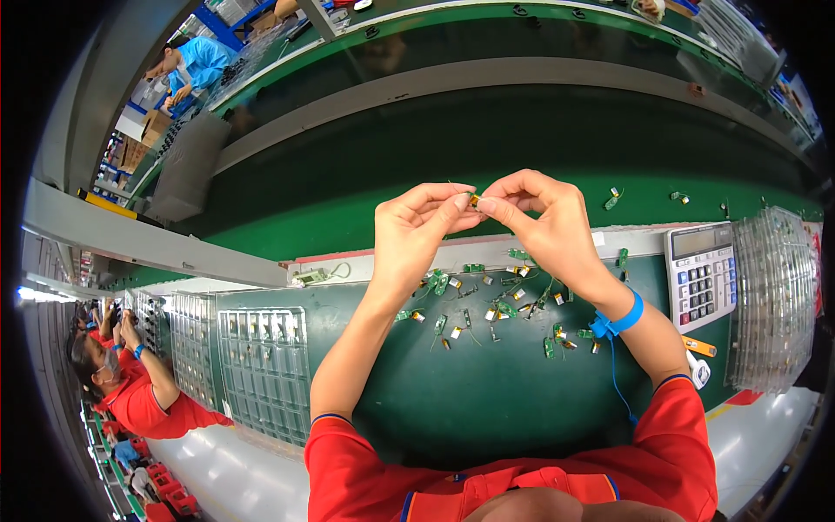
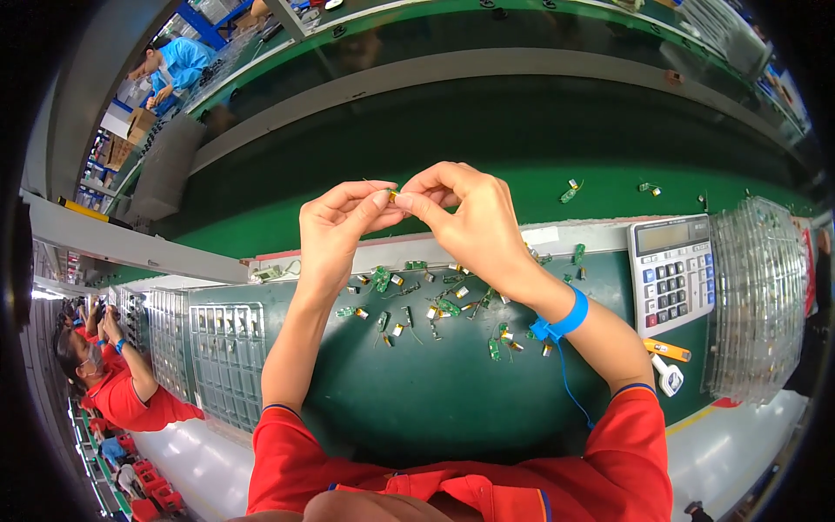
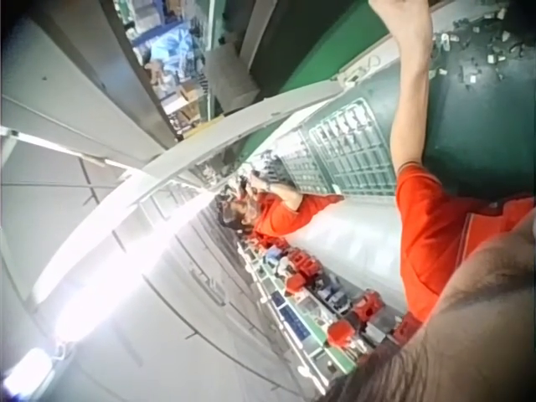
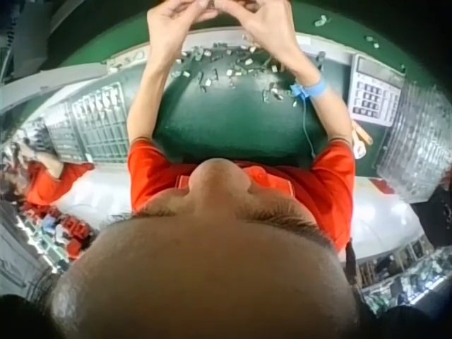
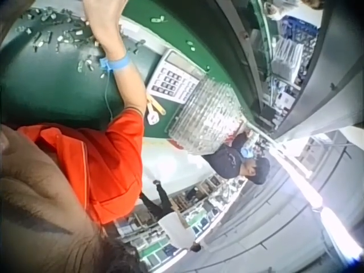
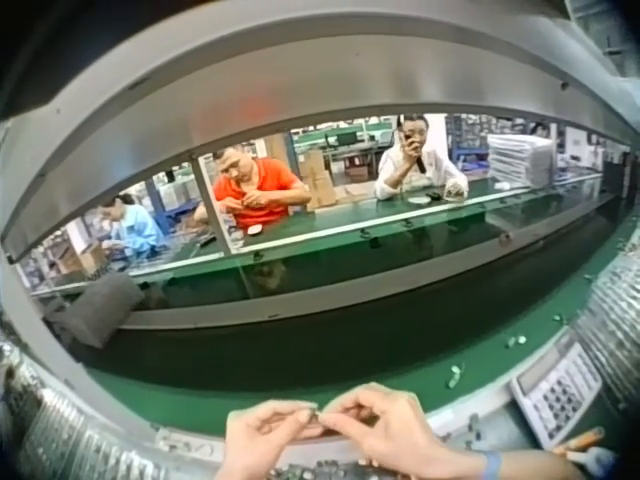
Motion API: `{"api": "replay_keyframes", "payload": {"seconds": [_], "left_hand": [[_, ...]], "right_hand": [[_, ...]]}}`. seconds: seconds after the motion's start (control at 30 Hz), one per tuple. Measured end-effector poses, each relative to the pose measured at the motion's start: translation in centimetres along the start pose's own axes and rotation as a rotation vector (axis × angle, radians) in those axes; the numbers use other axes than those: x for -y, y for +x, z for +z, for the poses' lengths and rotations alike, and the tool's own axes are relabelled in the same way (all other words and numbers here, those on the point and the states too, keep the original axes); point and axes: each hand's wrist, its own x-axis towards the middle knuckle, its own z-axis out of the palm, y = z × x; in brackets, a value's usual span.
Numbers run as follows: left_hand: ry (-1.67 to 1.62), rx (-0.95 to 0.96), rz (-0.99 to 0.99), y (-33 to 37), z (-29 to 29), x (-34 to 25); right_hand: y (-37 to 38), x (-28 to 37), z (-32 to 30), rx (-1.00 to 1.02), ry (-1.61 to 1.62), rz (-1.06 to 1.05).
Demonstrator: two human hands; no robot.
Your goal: The person assembles small electronic components and PCB parts into a plastic housing by hand at a factory workstation.
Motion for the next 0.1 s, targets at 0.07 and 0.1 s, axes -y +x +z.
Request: {"api": "replay_keyframes", "payload": {"seconds": [0.07, 0.1], "left_hand": [[-0.033, 0.008, 0.023, -0.11, 0.16, -0.03], [-0.045, 0.017, 0.026, -0.22, 0.13, -0.04]], "right_hand": [[0.13, -0.14, -0.13, 0.002, 0.06, 0.031], [0.15, -0.18, -0.16, 0.009, 0.085, 0.052]]}}
